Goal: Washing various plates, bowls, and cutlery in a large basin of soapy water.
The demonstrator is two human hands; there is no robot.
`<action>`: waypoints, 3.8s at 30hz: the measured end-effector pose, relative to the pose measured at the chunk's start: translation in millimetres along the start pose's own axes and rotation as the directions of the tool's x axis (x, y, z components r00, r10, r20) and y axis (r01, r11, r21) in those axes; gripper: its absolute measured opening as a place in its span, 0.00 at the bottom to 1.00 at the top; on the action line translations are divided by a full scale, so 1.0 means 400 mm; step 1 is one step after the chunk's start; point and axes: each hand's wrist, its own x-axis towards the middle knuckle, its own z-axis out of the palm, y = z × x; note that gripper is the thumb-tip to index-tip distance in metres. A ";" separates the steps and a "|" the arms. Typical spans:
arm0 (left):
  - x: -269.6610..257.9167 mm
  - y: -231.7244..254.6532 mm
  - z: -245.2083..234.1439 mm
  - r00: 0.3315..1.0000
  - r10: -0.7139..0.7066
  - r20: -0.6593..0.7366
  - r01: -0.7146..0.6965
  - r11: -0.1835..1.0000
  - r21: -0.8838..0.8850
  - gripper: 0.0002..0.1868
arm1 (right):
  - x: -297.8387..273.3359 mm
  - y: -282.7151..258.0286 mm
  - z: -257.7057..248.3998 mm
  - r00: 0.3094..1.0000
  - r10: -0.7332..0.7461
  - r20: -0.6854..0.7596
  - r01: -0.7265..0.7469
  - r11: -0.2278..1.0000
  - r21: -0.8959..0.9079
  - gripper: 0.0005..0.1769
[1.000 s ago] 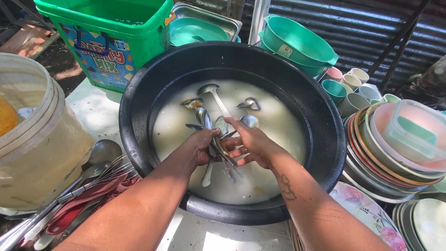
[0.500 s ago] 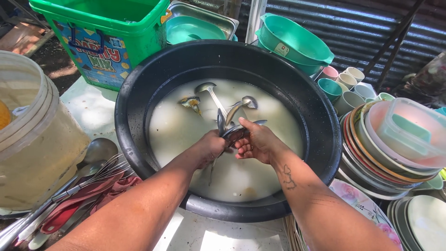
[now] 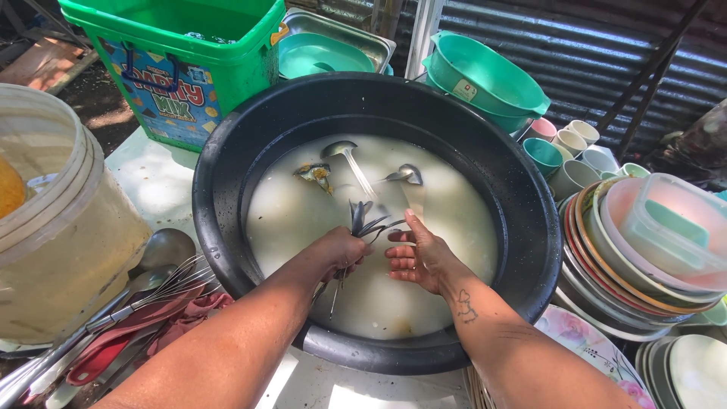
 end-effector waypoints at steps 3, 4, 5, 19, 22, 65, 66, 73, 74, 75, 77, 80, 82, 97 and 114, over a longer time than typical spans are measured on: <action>0.119 -0.066 -0.010 0.999 0.019 0.037 -0.031 0.936 0.351 0.06 | 0.048 0.024 -0.034 0.993 0.009 -0.116 -0.014 0.999 -0.035 0.32; 0.173 -0.093 -0.020 0.993 0.033 0.116 -0.099 0.772 0.628 0.04 | 0.071 0.032 -0.042 0.981 0.009 -0.193 -0.022 0.997 -0.068 0.29; 0.172 -0.086 -0.024 0.993 0.033 0.109 -0.095 0.772 0.629 0.04 | 0.092 0.040 -0.062 0.982 0.007 -0.186 -0.020 0.997 -0.069 0.29; 0.121 -0.051 -0.057 0.998 -0.003 -0.058 0.041 0.740 0.671 0.16 | 0.183 0.125 -0.143 0.921 -0.388 0.037 0.224 0.450 -0.865 0.26; 0.234 -0.115 -0.047 1.000 -0.002 0.019 -0.005 0.935 0.355 0.12 | 0.141 0.082 -0.104 0.962 -0.258 -0.088 0.069 0.544 -0.837 0.30; 0.102 -0.025 -0.050 0.989 -0.110 0.103 0.036 0.838 0.545 0.13 | 0.009 0.032 -0.077 0.945 -0.157 -0.286 -0.249 0.217 -0.944 0.45; 0.090 -0.018 -0.052 0.993 -0.034 0.110 -0.010 0.928 0.373 0.12 | 0.015 0.043 -0.086 0.965 -0.161 -0.207 -0.176 0.191 -0.966 0.45; 0.074 0.013 -0.048 0.895 0.445 0.037 -0.394 0.826 -0.402 0.11 | 0.002 0.109 -0.021 0.930 -0.178 0.323 0.330 0.012 -0.944 0.46; 0.059 0.021 -0.045 0.895 0.445 0.037 -0.394 0.826 -0.403 0.11 | -0.008 0.102 -0.014 0.930 -0.178 0.323 0.330 0.011 -0.944 0.46; 0.044 0.028 -0.042 0.907 0.421 0.022 -0.391 0.858 -0.332 0.11 | -0.017 0.095 -0.007 0.937 -0.163 0.310 0.325 0.077 -0.942 0.39; 0.029 0.041 -0.035 0.916 0.400 0.001 -0.385 0.884 -0.264 0.12 | -0.019 0.077 -0.009 0.943 -0.146 0.300 0.320 0.136 -0.938 0.32; 0.002 0.054 -0.025 0.942 0.334 -0.032 -0.334 0.927 -0.173 0.13 | -0.026 0.035 -0.008 0.728 -0.644 0.235 0.492 0.253 -0.833 0.15; -0.040 0.073 -0.016 0.928 0.372 -0.019 -0.371 0.918 -0.138 0.14 | -0.065 -0.021 0.019 0.609 -0.788 0.089 0.594 0.379 -0.710 0.12; -0.020 0.035 -0.021 0.965 0.260 -0.023 -0.254 0.955 0.153 0.17 | 0.091 -0.050 -0.059 0.825 -0.422 -0.376 0.448 0.894 -0.022 0.08; 0.063 -0.017 -0.062 0.978 0.101 0.183 -0.109 0.993 0.036 0.14 | 0.038 -0.043 -0.099 0.863 -0.490 -0.123 0.505 0.831 0.234 0.12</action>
